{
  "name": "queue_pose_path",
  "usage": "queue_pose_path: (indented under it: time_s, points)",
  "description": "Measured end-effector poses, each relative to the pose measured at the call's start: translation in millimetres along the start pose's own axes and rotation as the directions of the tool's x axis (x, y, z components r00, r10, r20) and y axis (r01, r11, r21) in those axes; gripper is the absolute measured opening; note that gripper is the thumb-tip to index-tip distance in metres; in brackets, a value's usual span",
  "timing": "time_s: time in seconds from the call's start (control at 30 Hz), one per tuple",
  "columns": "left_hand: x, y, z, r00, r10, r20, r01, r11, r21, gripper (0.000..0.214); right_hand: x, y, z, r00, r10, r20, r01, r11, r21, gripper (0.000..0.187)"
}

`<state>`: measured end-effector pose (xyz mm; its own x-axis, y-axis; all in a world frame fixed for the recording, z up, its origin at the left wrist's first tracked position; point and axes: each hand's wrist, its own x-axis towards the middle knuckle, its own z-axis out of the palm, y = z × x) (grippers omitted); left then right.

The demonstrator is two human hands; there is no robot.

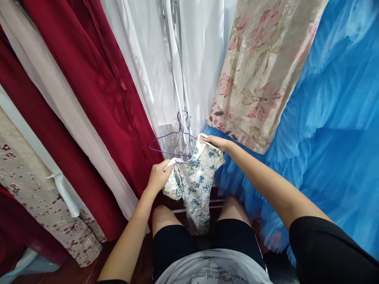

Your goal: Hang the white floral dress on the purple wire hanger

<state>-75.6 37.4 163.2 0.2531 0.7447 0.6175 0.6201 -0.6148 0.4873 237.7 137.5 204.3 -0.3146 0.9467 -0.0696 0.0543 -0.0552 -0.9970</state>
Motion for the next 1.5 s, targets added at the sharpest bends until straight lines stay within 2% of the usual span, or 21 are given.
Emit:
queue_pose_path:
  time_s: [0.07,0.13,0.2,0.23,0.3,0.4,0.5,0.6,0.73,0.8,0.87,0.97,1.07,1.13,1.2,1.3,1.37,1.4,1.43,1.47,1.5]
  points:
    - [0.2,-21.2,-9.4,0.997,0.016,0.072,-0.022,0.996,0.084,0.029,-9.1,-1.2,-1.6,0.997,0.061,0.044,-0.064,0.996,0.056,0.021]
    - [0.4,-49.5,-21.1,0.979,0.035,0.2,-0.072,0.982,0.177,0.032,-17.1,-5.6,-6.2,0.987,0.143,0.073,-0.151,0.981,0.121,0.018]
    - [1.4,-80.8,-35.6,0.95,0.013,0.312,-0.097,0.962,0.257,0.035,-22.4,-12.2,-10.5,0.977,0.191,0.092,-0.203,0.966,0.162,0.014]
    - [2.7,-95.8,-43.7,0.943,-0.016,0.333,-0.086,0.953,0.292,0.034,-24.2,-15.8,-11.7,0.976,0.192,0.099,-0.206,0.966,0.159,0.011]
    - [8.4,-120.8,-60.5,0.948,-0.072,0.309,-0.038,0.941,0.336,0.029,-26.8,-22.0,-11.7,0.975,0.189,0.113,-0.204,0.97,0.132,0.009]
    - [27.9,-138.6,-80.7,0.985,-0.09,0.149,0.037,0.943,0.33,0.028,-30.4,-26.2,-7.2,0.964,0.252,0.088,-0.261,0.959,0.107,0.016]
    - [58.2,-131.8,-85.2,0.995,-0.083,-0.064,0.099,0.945,0.313,0.032,-33.8,-23.7,-0.6,0.953,0.298,0.063,-0.304,0.939,0.159,0.02]
    - [90.2,-110.5,-70.9,0.978,-0.112,-0.178,0.153,0.959,0.24,0.034,-35.0,-18.1,6.0,0.955,0.287,0.069,-0.295,0.926,0.234,0.02]
    - [118.7,-77.9,-40.1,0.977,-0.163,-0.136,0.165,0.986,0.007,0.042,-38.0,-8.9,8.6,0.955,0.262,0.139,-0.294,0.899,0.325,0.027]
    - [121.2,-64.4,-29.9,0.977,-0.178,-0.117,0.174,0.984,-0.045,0.048,-44.6,-1.9,3.9,0.962,0.204,0.182,-0.259,0.896,0.362,0.035]
    - [115.1,-54.1,-26.6,0.98,-0.167,-0.104,0.161,0.985,-0.062,0.046,-55.6,8.8,-4.3,0.978,0.125,0.17,-0.181,0.909,0.375,0.041]
    - [95.8,-44.1,-29.7,0.994,-0.084,-0.075,0.081,0.996,-0.042,0.04,-76.1,29.4,-17.1,0.999,0.008,0.046,-0.021,0.953,0.301,0.038]
    - [79.3,-36.7,-31.7,0.999,-0.009,-0.044,0.013,0.997,0.082,0.037,-88.8,39.3,-23.4,0.978,-0.145,-0.148,0.174,0.963,0.206,0.029]
    - [77.1,-32.5,-30.2,0.998,-0.014,-0.059,0.024,0.984,0.176,0.038,-88.3,30.0,-22.8,0.94,-0.216,-0.264,0.273,0.942,0.198,0.029]
    - [82.8,-30.1,-27.5,0.993,-0.051,-0.11,0.077,0.967,0.242,0.04,-82.7,8.7,-17.7,0.901,-0.243,-0.36,0.334,0.917,0.217,0.029]
    - [98.8,-32.8,-23.7,0.976,-0.11,-0.188,0.158,0.953,0.259,0.039,-79.0,-27.9,3.0,0.864,-0.264,-0.429,0.378,0.903,0.205,0.033]
    - [106.6,-38.1,-21.4,0.955,-0.155,-0.252,0.195,0.97,0.144,0.04,-89.2,-43.2,27.1,0.877,-0.305,-0.37,0.376,0.917,0.135,0.043]
    - [108.1,-40.7,-20.1,0.942,-0.181,-0.284,0.209,0.975,0.071,0.043,-98.7,-46.8,41.2,0.895,-0.344,-0.284,0.379,0.923,0.074,0.049]
    - [107.7,-42.6,-18.6,0.923,-0.215,-0.319,0.222,0.975,-0.014,0.046,-110.4,-47.8,55.5,0.911,-0.388,-0.142,0.392,0.92,-0.003,0.053]
    - [105.8,-43.3,-16.9,0.903,-0.26,-0.342,0.235,0.965,-0.114,0.049,-122.8,-46.7,68.9,0.91,-0.411,0.051,0.414,0.906,-0.088,0.054]
    - [102.6,-42.5,-15.0,0.885,-0.31,-0.347,0.248,0.945,-0.212,0.051,-134.6,-43.8,80.4,0.879,-0.417,0.231,0.459,0.873,-0.168,0.052]
